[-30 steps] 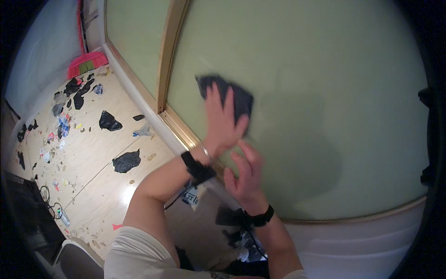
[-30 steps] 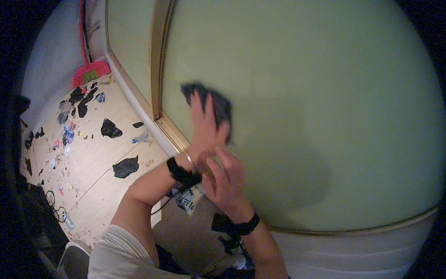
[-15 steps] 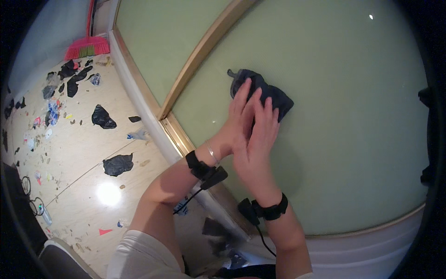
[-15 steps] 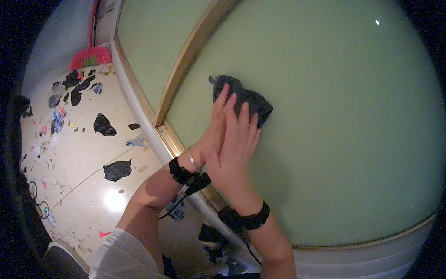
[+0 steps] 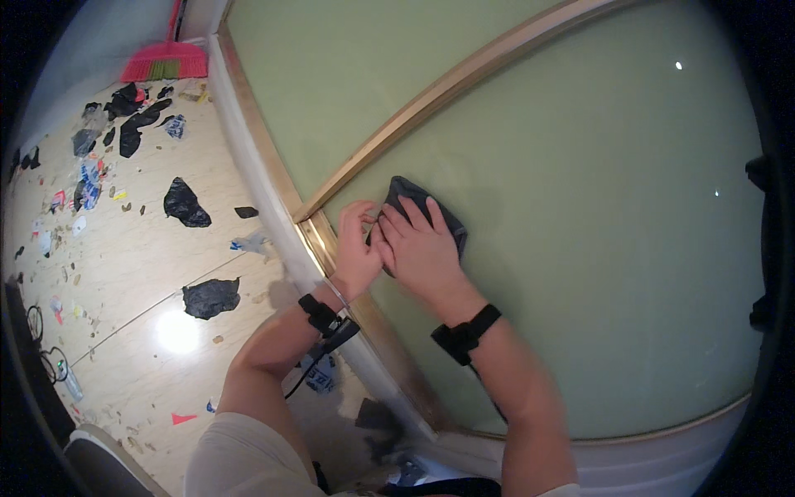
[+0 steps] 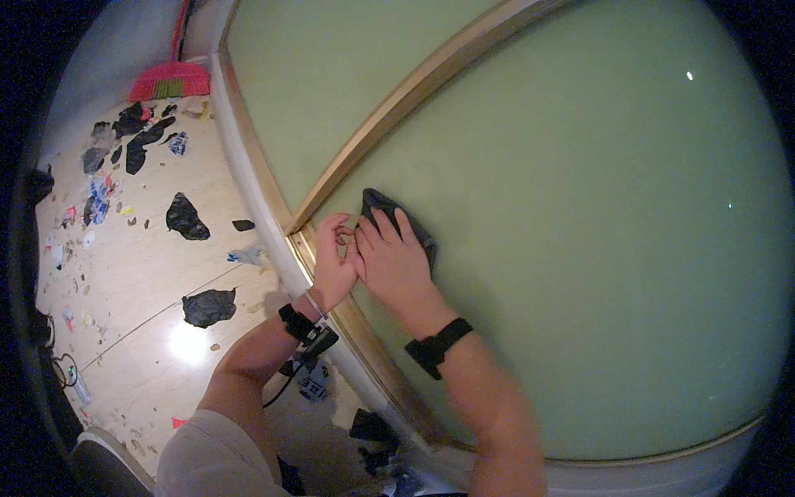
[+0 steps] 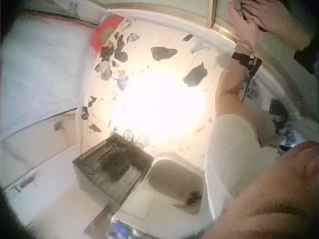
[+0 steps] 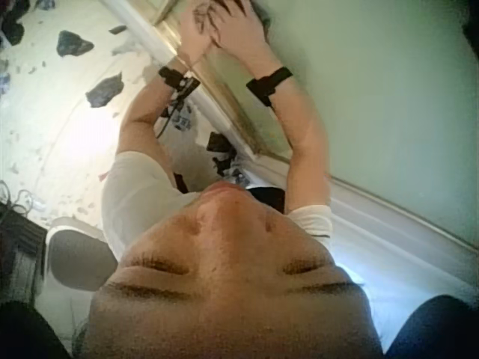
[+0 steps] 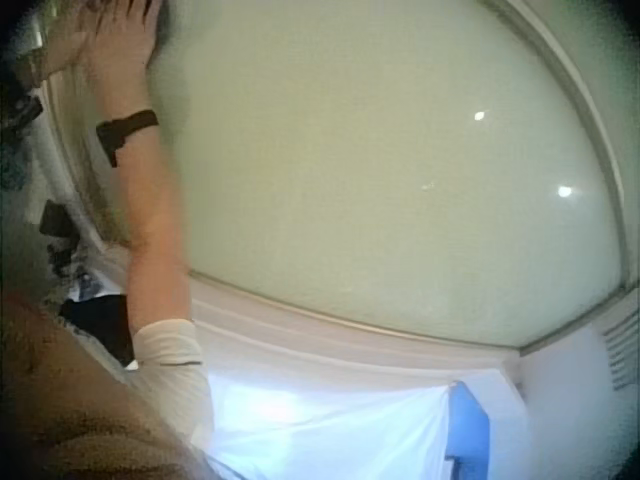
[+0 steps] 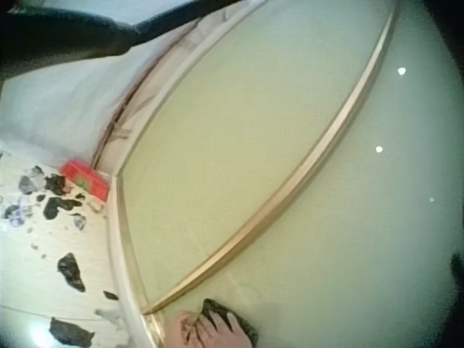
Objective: The person wipes wooden hangers with a dark cloth, then wipes a large light green surface. The person handles the hangers one at a time and wipes the surface in broad strokes.
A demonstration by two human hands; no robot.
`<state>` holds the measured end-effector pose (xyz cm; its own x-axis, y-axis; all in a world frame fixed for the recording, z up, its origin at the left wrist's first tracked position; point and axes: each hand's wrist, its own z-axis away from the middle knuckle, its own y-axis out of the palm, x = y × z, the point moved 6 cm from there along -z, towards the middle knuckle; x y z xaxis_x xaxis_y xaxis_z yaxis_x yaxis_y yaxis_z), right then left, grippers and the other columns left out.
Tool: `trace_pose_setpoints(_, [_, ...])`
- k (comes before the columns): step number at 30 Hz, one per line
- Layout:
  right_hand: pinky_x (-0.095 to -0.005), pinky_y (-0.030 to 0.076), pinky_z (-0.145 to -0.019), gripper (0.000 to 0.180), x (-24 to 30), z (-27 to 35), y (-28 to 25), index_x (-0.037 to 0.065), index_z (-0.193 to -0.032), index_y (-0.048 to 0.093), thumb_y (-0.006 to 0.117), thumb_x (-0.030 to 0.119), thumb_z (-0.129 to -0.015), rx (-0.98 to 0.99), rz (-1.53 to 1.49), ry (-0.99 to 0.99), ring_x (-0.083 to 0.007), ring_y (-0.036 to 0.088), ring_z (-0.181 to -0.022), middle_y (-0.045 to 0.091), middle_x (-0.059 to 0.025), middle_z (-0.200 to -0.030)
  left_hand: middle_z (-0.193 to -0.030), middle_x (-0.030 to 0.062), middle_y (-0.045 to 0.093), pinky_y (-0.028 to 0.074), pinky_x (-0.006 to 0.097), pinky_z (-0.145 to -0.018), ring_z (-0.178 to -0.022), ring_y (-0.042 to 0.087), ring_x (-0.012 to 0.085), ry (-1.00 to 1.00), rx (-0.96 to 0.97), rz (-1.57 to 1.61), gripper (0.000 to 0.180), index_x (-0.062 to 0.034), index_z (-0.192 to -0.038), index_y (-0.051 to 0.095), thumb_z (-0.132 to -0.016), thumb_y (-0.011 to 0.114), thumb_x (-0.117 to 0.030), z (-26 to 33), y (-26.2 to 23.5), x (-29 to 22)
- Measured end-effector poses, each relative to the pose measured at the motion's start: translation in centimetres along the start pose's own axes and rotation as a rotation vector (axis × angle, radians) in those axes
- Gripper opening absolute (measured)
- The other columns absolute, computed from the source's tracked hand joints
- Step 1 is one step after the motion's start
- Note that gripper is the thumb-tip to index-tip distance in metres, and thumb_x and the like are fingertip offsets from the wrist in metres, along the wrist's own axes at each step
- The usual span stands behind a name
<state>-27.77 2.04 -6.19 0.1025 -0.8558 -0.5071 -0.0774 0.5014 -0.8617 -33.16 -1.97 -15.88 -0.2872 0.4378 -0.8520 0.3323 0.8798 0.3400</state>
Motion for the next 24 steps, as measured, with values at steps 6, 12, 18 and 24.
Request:
trace_pose_setpoints(6, [-0.0566,0.020,-0.107,0.036,-1.2,0.0,-1.8,0.009,-0.116,0.057,0.052,0.022,-0.082,0.169,0.186,-0.190,-0.0243,0.034,-0.130,0.047,-0.0064,-0.133,-0.114,0.0127,0.047,0.044,0.031,-0.078,-0.089,0.053,0.0202,-0.016,-0.100,0.105,0.036,-0.0023,-0.116,0.045,-0.080,0.052,0.004,-0.8,0.9,-0.4])
trace_pose_setpoints(12, [-0.0585,0.024,-0.104,0.033,-4.9,-1.5,-8.6,0.011,-0.112,0.058,0.054,0.015,-0.079,0.041,0.239,0.035,-0.0281,0.036,-0.129,0.046,-0.0037,-0.134,-0.114,0.0122,0.046,0.043,0.030,-0.078,-0.090,0.053,0.0183,-0.023,-0.112,0.129,0.034,-0.0018,-0.116,0.044,-0.083,0.051,0.003,-1.3,0.2,0.9])
trace_pose_setpoints(18, [-0.0609,0.024,-0.100,0.048,-6.1,-3.4,-11.1,0.017,-0.123,0.054,0.060,0.030,-0.077,-0.242,0.431,0.424,-0.0316,0.031,-0.131,0.041,-0.0016,-0.140,-0.100,0.0087,0.053,0.043,0.028,-0.077,-0.088,0.053,0.0146,-0.160,-0.152,0.156,0.027,-0.0005,-0.113,0.046,-0.087,0.050,-0.002,-1.4,-1.0,2.9])
trace_pose_setpoints(24, [-0.0555,0.021,-0.104,0.050,-1.2,-4.4,0.7,0.018,-0.128,0.049,0.055,0.034,-0.082,-0.107,0.329,0.216,-0.0312,0.026,-0.134,0.036,-0.0034,-0.142,-0.096,0.0057,0.056,0.044,0.024,-0.078,-0.087,0.053,0.0112,-0.064,-0.267,0.135,0.014,0.0001,-0.106,0.051,-0.093,0.049,-0.005,-2.2,-2.5,2.7])
